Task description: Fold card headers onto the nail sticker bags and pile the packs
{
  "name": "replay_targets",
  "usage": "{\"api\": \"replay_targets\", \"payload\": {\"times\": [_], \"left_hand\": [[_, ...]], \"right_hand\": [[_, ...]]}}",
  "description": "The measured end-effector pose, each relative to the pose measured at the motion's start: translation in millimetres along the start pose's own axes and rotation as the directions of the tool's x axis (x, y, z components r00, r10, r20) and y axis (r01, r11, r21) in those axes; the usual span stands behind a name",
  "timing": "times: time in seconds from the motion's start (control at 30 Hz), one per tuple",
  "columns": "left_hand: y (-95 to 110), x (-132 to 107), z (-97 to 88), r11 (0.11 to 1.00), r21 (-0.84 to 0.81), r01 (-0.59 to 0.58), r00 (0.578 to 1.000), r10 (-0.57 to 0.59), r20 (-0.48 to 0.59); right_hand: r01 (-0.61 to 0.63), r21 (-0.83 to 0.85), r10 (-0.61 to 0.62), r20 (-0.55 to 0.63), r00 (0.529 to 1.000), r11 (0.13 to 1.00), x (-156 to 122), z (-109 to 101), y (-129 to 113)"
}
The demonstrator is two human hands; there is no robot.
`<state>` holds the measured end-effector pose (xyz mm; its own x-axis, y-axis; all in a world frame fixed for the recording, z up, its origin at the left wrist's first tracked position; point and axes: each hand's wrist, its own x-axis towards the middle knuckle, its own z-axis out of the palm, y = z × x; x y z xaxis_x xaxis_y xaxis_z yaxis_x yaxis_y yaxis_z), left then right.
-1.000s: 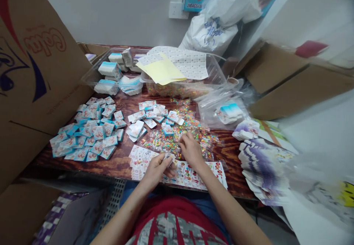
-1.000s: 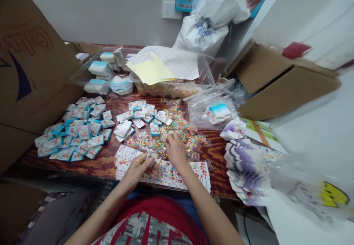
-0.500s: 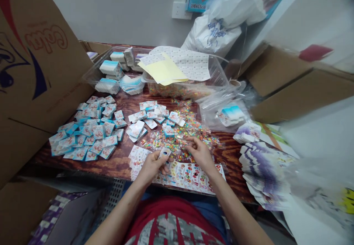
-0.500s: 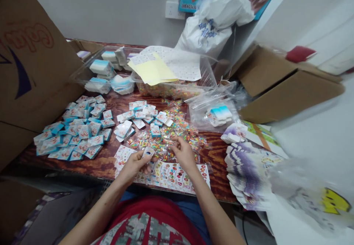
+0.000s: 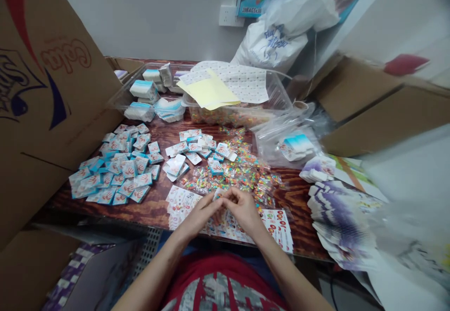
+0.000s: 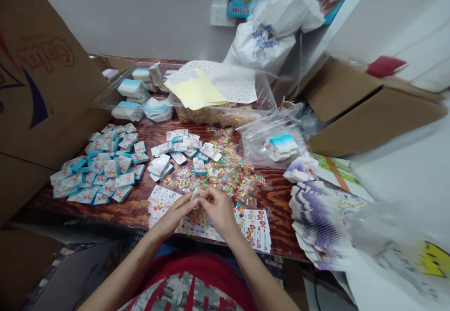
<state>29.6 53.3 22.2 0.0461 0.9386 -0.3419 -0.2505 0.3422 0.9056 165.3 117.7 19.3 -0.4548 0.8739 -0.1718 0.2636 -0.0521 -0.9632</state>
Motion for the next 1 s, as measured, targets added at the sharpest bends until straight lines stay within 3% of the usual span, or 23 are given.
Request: {"api": "replay_targets", "payload": {"times": [0.13,0.27,0.37,0.43,0.47,0.53,0.57,0.63,0.67,0.7,0.77,0.83,1.0], "left_hand": [[-1,-1,-4.1,0.999,0.038,0.006,1.0,-0.005,-0.025],[-2,-6,-3.9,0.992,0.116,0.04,0.998,-0.046,0.049],[2,-14,-1.9,0.988,0.106,0.114,0.983,-0.128,0.131],[8,-18,-5.8,0.979,0.165,0.122,0.975,-0.149,0.165],[12,-18,-10.8,0.967,0.243,0.077,0.984,-0.114,0.139],[23,-15,-27.9,0.876,0.479,-0.054,0.995,0.086,-0.044],[28,-11,-39.2,0.784,0.615,-0.086,0.951,0.249,-0.184],[35,1,-63.3,0.584,0.811,-0.001,0.748,0.539,-0.387],[36,8,-74.5,0.507,0.861,0.048,0.666,0.626,-0.406],[36,15,-84.0,0.461,0.885,0.071,0.635,0.663,-0.396],[33,26,-97.6,0.438,0.897,0.057,0.642,0.672,-0.369],[30,31,-105.0,0.472,0.881,0.014,0.662,0.656,-0.362],[24,14,-108.0,0.646,0.757,-0.1,0.654,0.616,-0.439]], "right_hand": [[0.067,-0.124,-0.052,0.123,0.991,0.99,-5,-12,-5],[0.048,-0.085,-0.039,0.103,0.994,0.995,-5,-22,-12],[-0.025,0.061,0.005,0.311,0.951,0.998,-3,-22,-12],[-0.064,0.087,0.028,0.367,0.93,0.994,-4,-22,-10],[-0.07,0.078,0.039,0.35,0.936,0.995,-4,-23,-9],[-0.08,0.073,0.055,0.296,0.954,0.994,-6,-24,-5],[-0.087,0.087,0.06,0.272,0.96,0.992,-7,-25,-4],[-0.1,0.133,0.065,0.246,0.967,0.986,-9,-25,-3],[-0.104,0.154,0.065,0.241,0.968,0.983,-9,-25,-3],[-0.108,0.169,0.066,0.24,0.969,0.98,-9,-23,-3],[-0.107,0.178,0.061,0.244,0.968,0.978,-10,-20,-4],[-0.098,0.177,0.053,0.244,0.968,0.979,-11,-18,-5],[-0.118,0.226,0.075,0.19,0.979,0.967,-9,-26,-5]]}}
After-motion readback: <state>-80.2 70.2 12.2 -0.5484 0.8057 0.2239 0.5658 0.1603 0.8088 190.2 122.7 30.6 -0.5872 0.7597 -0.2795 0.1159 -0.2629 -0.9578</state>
